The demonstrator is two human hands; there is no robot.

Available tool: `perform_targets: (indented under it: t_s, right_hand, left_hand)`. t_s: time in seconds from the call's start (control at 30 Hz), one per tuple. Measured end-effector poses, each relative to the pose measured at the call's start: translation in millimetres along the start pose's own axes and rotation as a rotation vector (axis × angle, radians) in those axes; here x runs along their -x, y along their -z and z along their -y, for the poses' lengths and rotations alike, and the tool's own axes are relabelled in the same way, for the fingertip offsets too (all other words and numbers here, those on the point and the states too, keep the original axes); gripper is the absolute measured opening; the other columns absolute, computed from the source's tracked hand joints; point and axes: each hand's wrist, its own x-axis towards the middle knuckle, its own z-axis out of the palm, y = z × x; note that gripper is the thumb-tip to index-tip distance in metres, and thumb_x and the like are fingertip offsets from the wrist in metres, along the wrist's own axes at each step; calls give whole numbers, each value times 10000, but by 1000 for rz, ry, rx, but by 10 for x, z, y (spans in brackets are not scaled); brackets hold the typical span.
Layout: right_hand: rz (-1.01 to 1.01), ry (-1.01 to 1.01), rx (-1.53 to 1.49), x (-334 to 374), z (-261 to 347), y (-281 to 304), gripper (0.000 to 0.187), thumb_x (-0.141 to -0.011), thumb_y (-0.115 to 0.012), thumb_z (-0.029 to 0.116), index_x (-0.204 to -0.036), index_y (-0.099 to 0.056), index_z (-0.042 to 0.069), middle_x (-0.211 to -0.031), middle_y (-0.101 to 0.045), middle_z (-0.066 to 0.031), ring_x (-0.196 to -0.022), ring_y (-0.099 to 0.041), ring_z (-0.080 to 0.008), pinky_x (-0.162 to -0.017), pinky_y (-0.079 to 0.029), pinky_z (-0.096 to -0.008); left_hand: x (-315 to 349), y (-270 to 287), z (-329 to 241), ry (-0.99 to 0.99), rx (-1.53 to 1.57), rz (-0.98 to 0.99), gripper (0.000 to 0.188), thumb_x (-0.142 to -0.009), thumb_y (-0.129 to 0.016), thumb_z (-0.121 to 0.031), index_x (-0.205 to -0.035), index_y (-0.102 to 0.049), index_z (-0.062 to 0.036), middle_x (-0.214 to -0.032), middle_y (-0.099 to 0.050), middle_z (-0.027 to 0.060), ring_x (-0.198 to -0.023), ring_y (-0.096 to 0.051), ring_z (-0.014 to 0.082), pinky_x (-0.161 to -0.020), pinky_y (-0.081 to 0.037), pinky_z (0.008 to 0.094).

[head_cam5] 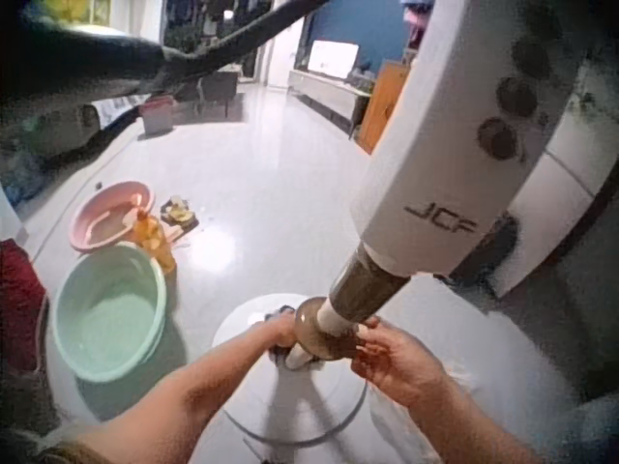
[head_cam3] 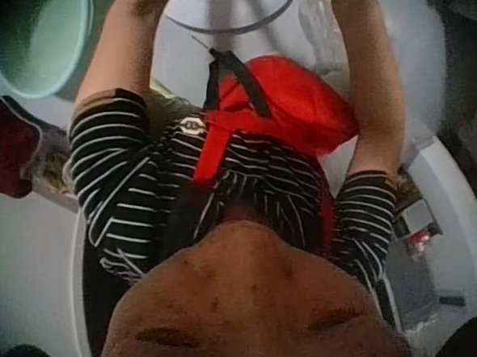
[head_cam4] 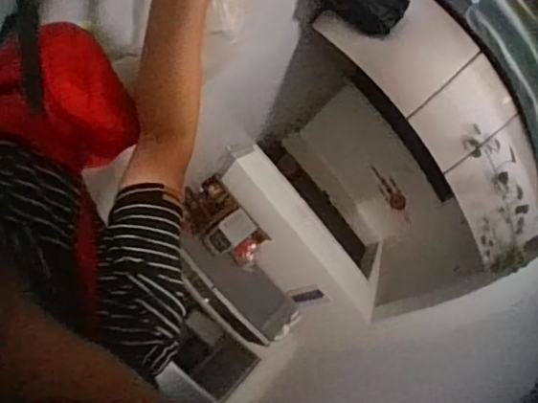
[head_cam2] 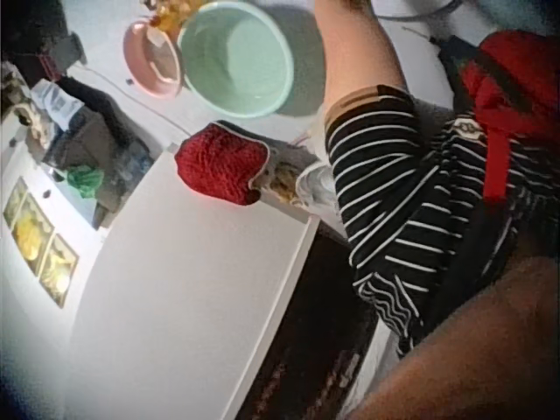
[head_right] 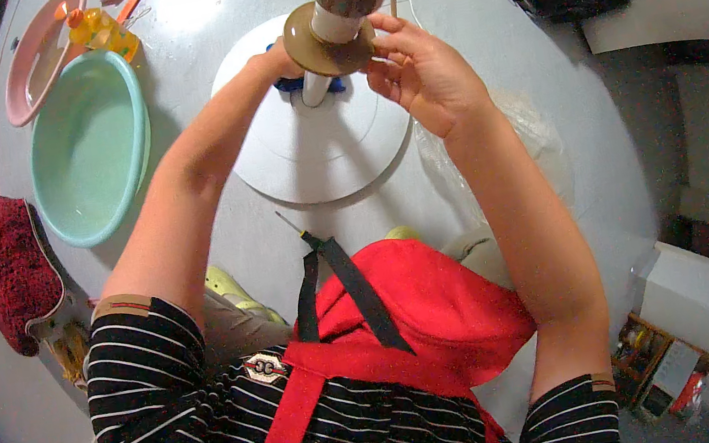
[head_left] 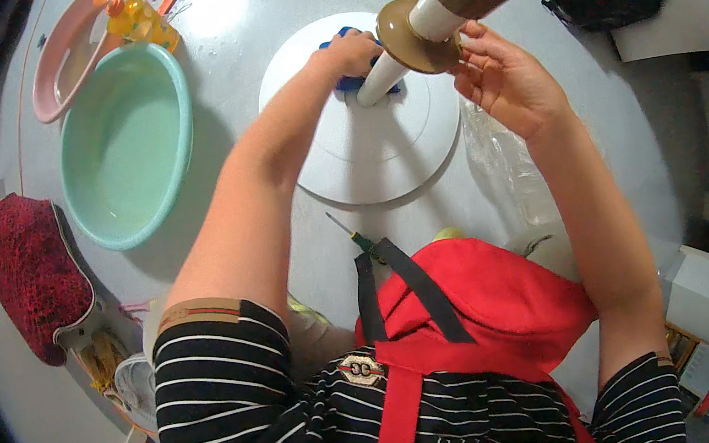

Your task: The person cleans a white standing fan using a blue cloth. They wipe the fan head, the neck, the base, and the power cord. The person is sitting on the floor during the task.

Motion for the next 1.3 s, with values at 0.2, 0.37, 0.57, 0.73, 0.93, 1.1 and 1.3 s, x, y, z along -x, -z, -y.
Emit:
perform_targets:
  t_s: [0.2, 0.37, 0.57, 0.73, 0.93, 1.1, 1.3]
  right_hand:
    - [-129, -34, -40, -60, -38, -95, 277, -851, -564, 191, -1109, -507, 108, -944, -565, -22, -802, -539, -115, -679, -474, -244]
    - [-183, -89, -144, -64, -192, -43, 210, -876, -540, 247, -1018, -529, 93, -902, -569, -21, -761, -538, -117, -646, -485, -264]
    - [-190, -85, -160, -112, -201, -98, 298, -927, -436, 316, -1058, -504, 57, -910, -574, -57, -749, -552, -139, -623, -489, -248]
    - [-151, -57, -162, -156, -224, -74, 342, -933, -415, 360, -1072, -502, 60, -914, -577, -60, -745, -551, -142, -618, -483, -252]
    - [-135, -97, -154, -158, -159, -57, 352, -941, -401, 368, -1078, -510, 62, -895, -584, -54, -746, -550, -133, -594, -472, -235]
    - [-199, -74, -159, -190, -140, -160, 235, -864, -548, 302, -946, -537, 82, -795, -546, -11, -652, -516, -97, -533, -451, -223]
    - [-128, -125, -88, -248, -93, -126, 318, -903, -499, 347, -960, -526, 35, -783, -538, -27, -675, -535, -124, -551, -458, -225]
  left_hand:
    - [-211, -258, 19, -359, -169, -288, 387, -813, -568, -211, -1191, -533, -135, -1247, -481, 26, -1137, -451, 241, -915, -379, 434]
    - [-587, -378, 59, -584, -184, -292, 397, -825, -542, -172, -1215, -483, -126, -1214, -476, 8, -1116, -461, 196, -894, -404, 411]
    - [-202, -68, 13, -563, -270, -299, 242, -865, -479, -230, -1081, -537, -136, -1096, -506, 62, -1082, -474, 214, -842, -423, 413]
    - [-182, -149, 42, -372, -158, -249, 296, -846, -521, -250, -1109, -544, -115, -1136, -497, 76, -1110, -459, 238, -836, -419, 442]
    - [194, -78, 134, 46, -10, -263, 569, -621, -726, -317, -1115, -546, -99, -1166, -479, 112, -1121, -441, 274, -828, -403, 507]
    - [553, -320, 2, 407, 167, -377, 570, -624, -726, -279, -1133, -529, -115, -1229, -445, 89, -1163, -402, 279, -846, -374, 501]
    - [945, -684, -361, 482, 178, -422, 543, -669, -720, -243, -1133, -496, -73, -1252, -415, 119, -1179, -384, 312, -863, -376, 520]
